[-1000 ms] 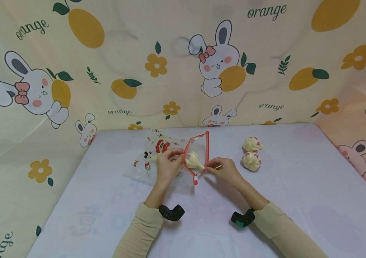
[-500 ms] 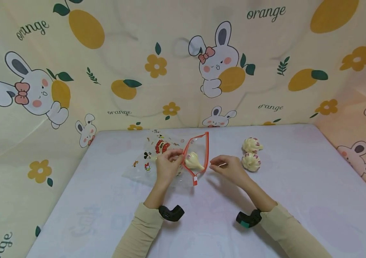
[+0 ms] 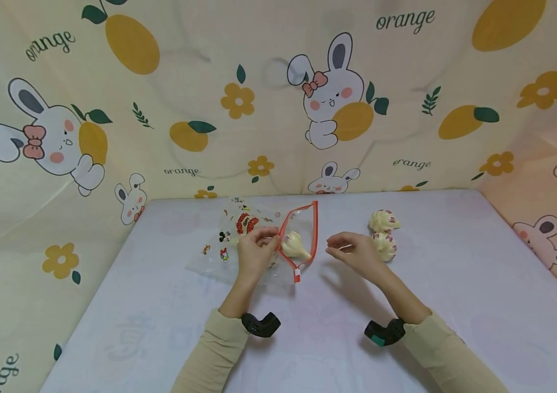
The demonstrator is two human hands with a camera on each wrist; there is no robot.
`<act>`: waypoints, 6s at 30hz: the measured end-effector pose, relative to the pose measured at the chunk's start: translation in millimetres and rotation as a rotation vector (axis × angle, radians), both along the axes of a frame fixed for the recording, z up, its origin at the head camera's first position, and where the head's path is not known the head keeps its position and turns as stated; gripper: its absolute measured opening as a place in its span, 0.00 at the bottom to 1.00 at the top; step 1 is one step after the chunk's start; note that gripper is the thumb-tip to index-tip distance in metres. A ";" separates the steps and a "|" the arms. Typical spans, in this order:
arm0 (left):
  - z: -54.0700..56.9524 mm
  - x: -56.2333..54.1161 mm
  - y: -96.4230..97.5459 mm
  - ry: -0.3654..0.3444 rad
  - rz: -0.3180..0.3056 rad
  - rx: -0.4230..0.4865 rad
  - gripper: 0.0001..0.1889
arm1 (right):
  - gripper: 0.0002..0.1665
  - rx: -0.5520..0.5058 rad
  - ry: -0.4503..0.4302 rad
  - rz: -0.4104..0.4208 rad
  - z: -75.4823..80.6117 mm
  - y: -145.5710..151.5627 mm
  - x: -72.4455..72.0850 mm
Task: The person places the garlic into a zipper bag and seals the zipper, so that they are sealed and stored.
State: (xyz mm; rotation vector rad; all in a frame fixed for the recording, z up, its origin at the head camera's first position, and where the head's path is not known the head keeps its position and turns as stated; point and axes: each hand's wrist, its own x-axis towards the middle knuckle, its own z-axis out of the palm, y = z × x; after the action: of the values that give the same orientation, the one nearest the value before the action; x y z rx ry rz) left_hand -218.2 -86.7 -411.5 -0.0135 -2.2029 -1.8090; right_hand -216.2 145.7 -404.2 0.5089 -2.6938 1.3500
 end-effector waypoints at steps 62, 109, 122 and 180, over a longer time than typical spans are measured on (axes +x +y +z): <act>-1.9 0.9 1.6 0.001 0.000 0.004 0.07 | 0.25 0.035 -0.010 -0.126 6.0 122.2 -15.4; -0.1 1.1 3.0 0.001 -0.022 -0.001 0.07 | 0.28 0.049 -0.103 -0.050 -20.8 136.6 -27.7; -0.5 0.9 2.9 -0.014 -0.026 0.007 0.08 | 0.28 0.054 -0.110 -0.046 -23.5 134.5 -28.0; -4.6 -0.8 2.2 -0.015 -0.025 0.005 0.07 | 0.38 0.180 -0.153 0.022 -25.1 131.0 -28.0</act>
State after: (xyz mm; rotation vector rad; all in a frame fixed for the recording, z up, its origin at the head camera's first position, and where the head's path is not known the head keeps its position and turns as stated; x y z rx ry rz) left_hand -219.0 -84.6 -416.1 -0.0265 -2.2175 -1.8335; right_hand -244.2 276.7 -429.3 0.4696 -2.9612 1.2036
